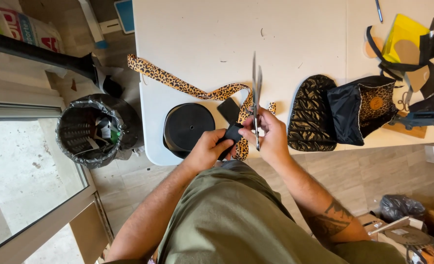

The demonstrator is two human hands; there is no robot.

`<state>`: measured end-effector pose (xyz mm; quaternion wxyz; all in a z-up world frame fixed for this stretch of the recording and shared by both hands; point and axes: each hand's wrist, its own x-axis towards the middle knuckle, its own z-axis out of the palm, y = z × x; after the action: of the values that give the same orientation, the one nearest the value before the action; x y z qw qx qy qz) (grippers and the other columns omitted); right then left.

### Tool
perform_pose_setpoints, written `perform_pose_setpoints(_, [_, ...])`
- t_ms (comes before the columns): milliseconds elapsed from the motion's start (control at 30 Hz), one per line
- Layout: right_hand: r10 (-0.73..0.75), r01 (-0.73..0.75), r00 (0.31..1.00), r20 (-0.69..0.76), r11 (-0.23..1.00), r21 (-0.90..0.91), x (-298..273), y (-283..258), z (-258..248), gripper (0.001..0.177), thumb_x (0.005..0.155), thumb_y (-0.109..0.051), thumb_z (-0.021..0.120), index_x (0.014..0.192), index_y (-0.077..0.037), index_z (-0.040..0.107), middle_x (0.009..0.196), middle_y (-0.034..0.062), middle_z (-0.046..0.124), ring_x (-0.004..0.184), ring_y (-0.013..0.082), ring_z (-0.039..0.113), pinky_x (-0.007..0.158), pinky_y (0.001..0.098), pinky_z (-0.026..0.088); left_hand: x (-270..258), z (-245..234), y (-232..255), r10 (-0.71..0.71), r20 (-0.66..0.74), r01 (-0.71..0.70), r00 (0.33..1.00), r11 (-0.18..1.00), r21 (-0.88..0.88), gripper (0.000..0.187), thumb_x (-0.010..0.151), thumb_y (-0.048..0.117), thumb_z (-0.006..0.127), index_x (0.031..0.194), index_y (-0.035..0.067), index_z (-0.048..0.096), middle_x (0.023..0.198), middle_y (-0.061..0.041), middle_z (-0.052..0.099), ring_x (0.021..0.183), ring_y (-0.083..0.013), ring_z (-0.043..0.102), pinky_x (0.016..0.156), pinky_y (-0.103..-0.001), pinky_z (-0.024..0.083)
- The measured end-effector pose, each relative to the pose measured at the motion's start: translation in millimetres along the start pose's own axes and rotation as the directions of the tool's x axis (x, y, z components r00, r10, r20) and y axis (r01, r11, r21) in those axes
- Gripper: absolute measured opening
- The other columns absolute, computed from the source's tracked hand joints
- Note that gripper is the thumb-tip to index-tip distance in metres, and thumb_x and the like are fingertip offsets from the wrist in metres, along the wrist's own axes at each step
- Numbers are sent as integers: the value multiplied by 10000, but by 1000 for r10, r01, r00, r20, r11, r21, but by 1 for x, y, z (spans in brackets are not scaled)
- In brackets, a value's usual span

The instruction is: Cutting fabric straps to length and sealing the edges with a lighter to prevent fraying.

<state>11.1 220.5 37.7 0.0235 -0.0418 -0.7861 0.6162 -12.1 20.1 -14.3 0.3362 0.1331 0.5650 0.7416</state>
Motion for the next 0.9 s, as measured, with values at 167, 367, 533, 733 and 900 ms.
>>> perform_pose_setpoints(167, [95, -93, 995, -23, 991, 92, -8, 18, 7, 540, 799, -1, 847, 1296, 30, 638, 909, 189, 735, 824, 259, 703, 834, 402, 570, -4, 0, 3, -3, 44, 3, 999, 1000, 16, 178, 1017, -21, 553, 897, -39, 683, 710, -174, 720, 597, -194, 716, 587, -320, 585])
perform_pose_setpoints(367, [-1, 3, 991, -137, 1000, 19, 4, 13, 13, 493, 827, 12, 825, 1282, 29, 636, 859, 178, 724, 744, 219, 662, 749, 331, 547, -27, 18, 29, 436, -338, -192, 834, 804, 563, 199, 941, 90, 720, 1105, -2, 655, 886, -175, 642, 853, -380, 680, 794, -464, 561])
perform_pose_setpoints(533, [-157, 139, 978, -138, 981, -137, 4, -13, 31, 468, 822, 68, 808, 1259, 47, 642, 848, 193, 712, 733, 278, 676, 702, 378, 557, -31, 37, 13, -261, -377, 156, 889, 945, -287, 555, 1115, 338, 386, 1151, -155, 639, 940, -360, 723, 862, -404, 758, 780, -466, 612])
perform_pose_setpoints(733, [-391, 395, 917, 75, 869, -298, -30, 9, 57, 359, 761, -101, 845, 1104, -67, 748, 860, 124, 754, 746, 334, 731, 707, 434, 601, -5, -5, -89, -589, -310, 156, 746, 608, -779, 359, 997, 178, 487, 1211, -76, 622, 920, -159, 620, 796, -304, 638, 829, -499, 574])
perform_pose_setpoints(900, [-523, 513, 851, 50, 807, -295, -42, 3, 58, 419, 727, -112, 880, 1127, -56, 767, 867, 116, 735, 740, 306, 711, 710, 406, 616, -21, -21, -112, -106, -257, 15, 961, 943, -333, 325, 779, -100, 727, 995, -71, 487, 821, -89, 446, 762, -215, 570, 667, -329, 520])
